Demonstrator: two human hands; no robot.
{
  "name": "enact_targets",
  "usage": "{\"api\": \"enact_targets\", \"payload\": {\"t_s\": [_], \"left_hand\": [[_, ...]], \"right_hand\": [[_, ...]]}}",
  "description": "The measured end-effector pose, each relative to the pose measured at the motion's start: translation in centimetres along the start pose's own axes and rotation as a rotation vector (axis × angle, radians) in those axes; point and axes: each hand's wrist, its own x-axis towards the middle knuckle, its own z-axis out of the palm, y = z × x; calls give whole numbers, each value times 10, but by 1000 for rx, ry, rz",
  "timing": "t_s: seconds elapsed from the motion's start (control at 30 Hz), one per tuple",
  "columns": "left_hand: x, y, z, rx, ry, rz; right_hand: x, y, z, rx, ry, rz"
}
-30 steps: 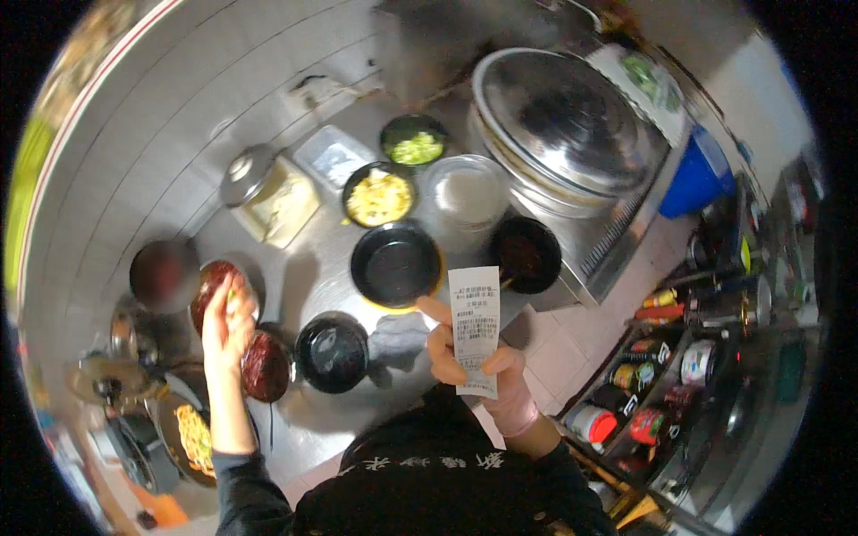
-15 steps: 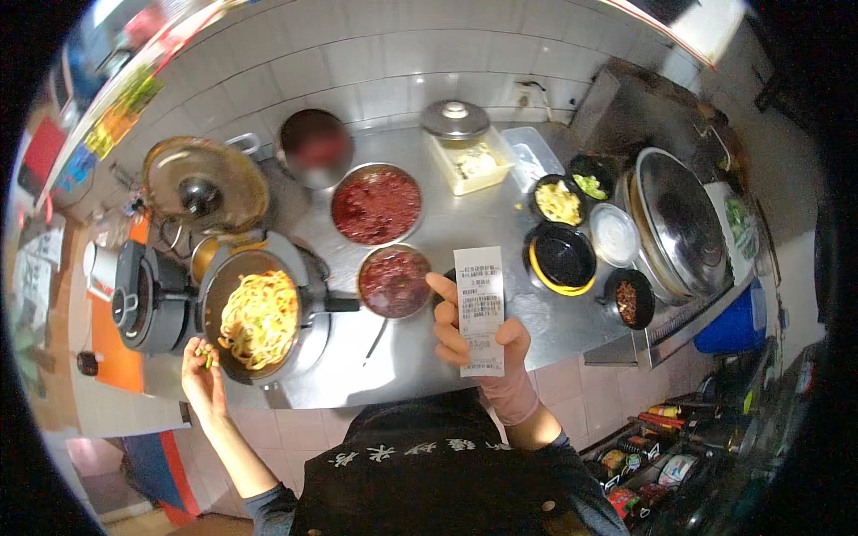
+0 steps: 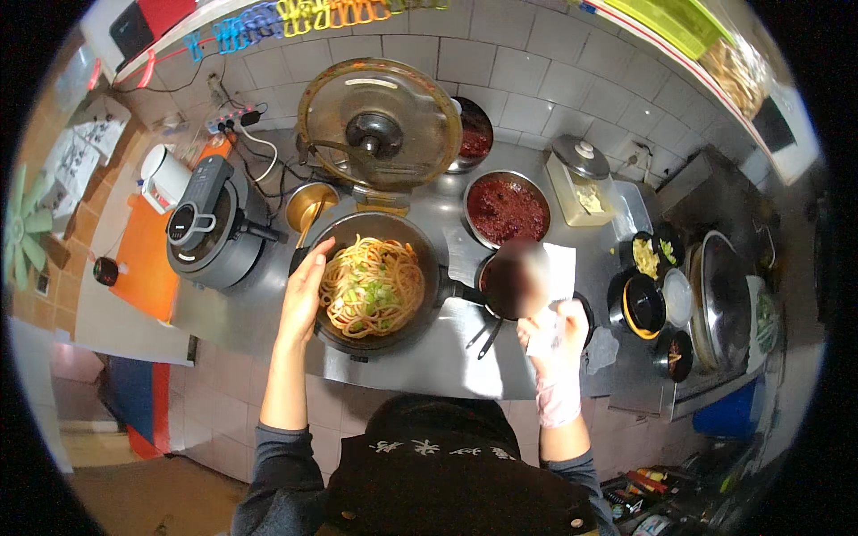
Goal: The person assembles noodle bowls by placing cooked noodles into black bowls and topping them with a dark meat sauce using chopsticks. The person handles multiple bowls sequentially, adding sauce to each before moving to the next.
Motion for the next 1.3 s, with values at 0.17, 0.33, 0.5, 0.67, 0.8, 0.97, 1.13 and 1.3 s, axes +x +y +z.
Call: {"api": "enact_targets", "payload": {"t_s": [0.17, 0.33, 0.5, 0.67, 0.8, 0.97, 1.13, 1.3], "left_hand": [[-19, -24, -24, -118, 321, 134], [-89, -78, -55, -46, 588, 19], [-157, -137, -33, 41, 557, -249], [-183, -158, 7, -17, 563, -389], [-172, -169, 26, -157, 586, -371], [-165, -173, 31, -178, 547, -346], [-155, -180, 35, -199, 529, -366], [-153, -185, 37, -296, 589, -344]], "right_hand": [[109, -40, 25, -552, -47, -143], [258, -49, 63, -914, -41, -317], [340, -46, 79, -923, -88, -110], [326, -25, 88, -1012, -173, -174], [244, -18, 117, -1151, -332, -28], [169, 0, 82, -1671, -577, -100], [96, 40, 39, -1893, -752, -335], [79, 67, -8, -1833, -702, -221]]}}
